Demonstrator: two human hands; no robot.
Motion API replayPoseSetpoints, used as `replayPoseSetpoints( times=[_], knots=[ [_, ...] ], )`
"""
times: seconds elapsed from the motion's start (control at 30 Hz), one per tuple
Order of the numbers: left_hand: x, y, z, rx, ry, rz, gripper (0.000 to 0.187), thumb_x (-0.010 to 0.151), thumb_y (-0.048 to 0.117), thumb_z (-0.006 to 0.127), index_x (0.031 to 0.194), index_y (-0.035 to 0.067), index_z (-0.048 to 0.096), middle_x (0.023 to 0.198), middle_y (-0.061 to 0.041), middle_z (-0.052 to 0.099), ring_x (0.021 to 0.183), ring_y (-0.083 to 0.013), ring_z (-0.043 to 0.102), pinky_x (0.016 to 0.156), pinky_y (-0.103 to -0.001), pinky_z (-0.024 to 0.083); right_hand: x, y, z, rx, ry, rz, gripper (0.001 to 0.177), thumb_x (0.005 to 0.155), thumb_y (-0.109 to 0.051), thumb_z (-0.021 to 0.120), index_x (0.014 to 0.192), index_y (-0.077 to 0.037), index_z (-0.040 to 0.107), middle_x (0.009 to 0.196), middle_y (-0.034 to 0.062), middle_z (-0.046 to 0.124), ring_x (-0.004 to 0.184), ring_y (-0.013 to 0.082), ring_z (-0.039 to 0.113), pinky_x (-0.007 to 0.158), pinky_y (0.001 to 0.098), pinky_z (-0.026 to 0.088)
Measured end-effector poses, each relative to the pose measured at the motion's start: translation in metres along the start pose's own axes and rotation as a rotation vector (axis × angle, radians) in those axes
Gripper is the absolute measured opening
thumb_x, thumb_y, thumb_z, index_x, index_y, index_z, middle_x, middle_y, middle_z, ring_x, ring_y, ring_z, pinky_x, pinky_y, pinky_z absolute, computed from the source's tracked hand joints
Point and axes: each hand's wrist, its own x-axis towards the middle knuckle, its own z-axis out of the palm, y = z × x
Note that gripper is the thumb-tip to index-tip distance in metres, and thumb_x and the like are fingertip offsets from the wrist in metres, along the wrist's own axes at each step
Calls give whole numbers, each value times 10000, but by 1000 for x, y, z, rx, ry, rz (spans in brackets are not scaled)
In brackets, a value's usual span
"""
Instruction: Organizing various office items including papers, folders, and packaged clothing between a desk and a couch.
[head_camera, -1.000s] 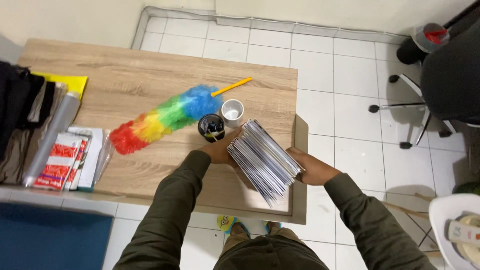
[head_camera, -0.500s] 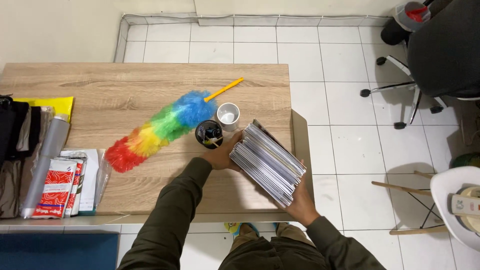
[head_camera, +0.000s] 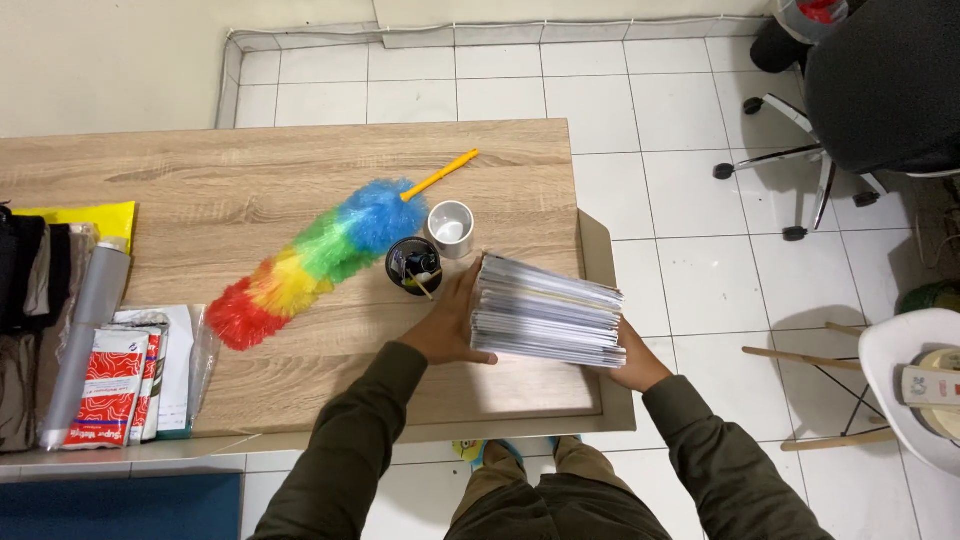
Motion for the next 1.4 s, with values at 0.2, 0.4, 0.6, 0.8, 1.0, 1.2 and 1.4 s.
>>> replayPoseSetpoints(
  times=[0.2,0.4,0.6,0.8,1.0,1.2,1.4],
  knots=[
    [11,-45,23,-256,45,78,1318,646,247,969,1572,72,50,1607,-232,308,1496,-368,363,1206,-417,363,2,1,0,-43,3,9,980,700,-177,877,1503,-105,321,1449,125,515,1370,276,485,1131,421,418],
    [-11,-10,23,-132,246,-28,1009,627,232,969,1464,59,433,1425,-151,579,1359,-297,529,1136,-379,458,6,15,0,-46,23,-224,866,706,-165,887,1448,-81,448,1372,126,616,1289,284,594,1085,406,488],
    [-62,52,10,-308,484,150,965,641,212,972,1475,64,508,1436,-111,640,1352,-238,593,1153,-380,487,13,-47,-55,117,-179,-36,829,672,-146,856,1408,-50,488,1139,187,747,1024,313,758,915,426,656],
    [-141,138,-17,-509,807,70,1017,675,227,887,1494,-5,329,1445,-187,524,1322,-259,518,1118,-395,411,-5,-210,-69,44,-297,-428,896,662,-229,746,1440,54,404,1235,262,613,1130,361,648,907,439,585],
    [-231,126,79,-1503,1165,6,773,853,405,627,1448,-56,450,1279,-210,589,1130,-292,585,956,-391,485,-60,-272,60,275,-436,-88,727,835,-373,584,1421,48,490,1169,232,659,998,308,678,790,379,568],
    [-385,108,168,-1710,1452,-264,766,838,456,587,1392,-67,502,1195,-229,624,1049,-293,633,841,-364,550,-104,-261,231,219,-818,202,659,855,-369,577,1357,56,543,1160,238,675,955,298,679,768,380,564],
    [-573,84,223,-1666,1773,-294,754,821,427,634,1375,-75,528,1179,-244,635,1015,-301,653,816,-361,557,-195,-306,402,79,-1111,175,732,871,-383,596,1431,67,459,1288,240,641,1114,284,676,883,396,584]
  ],
)
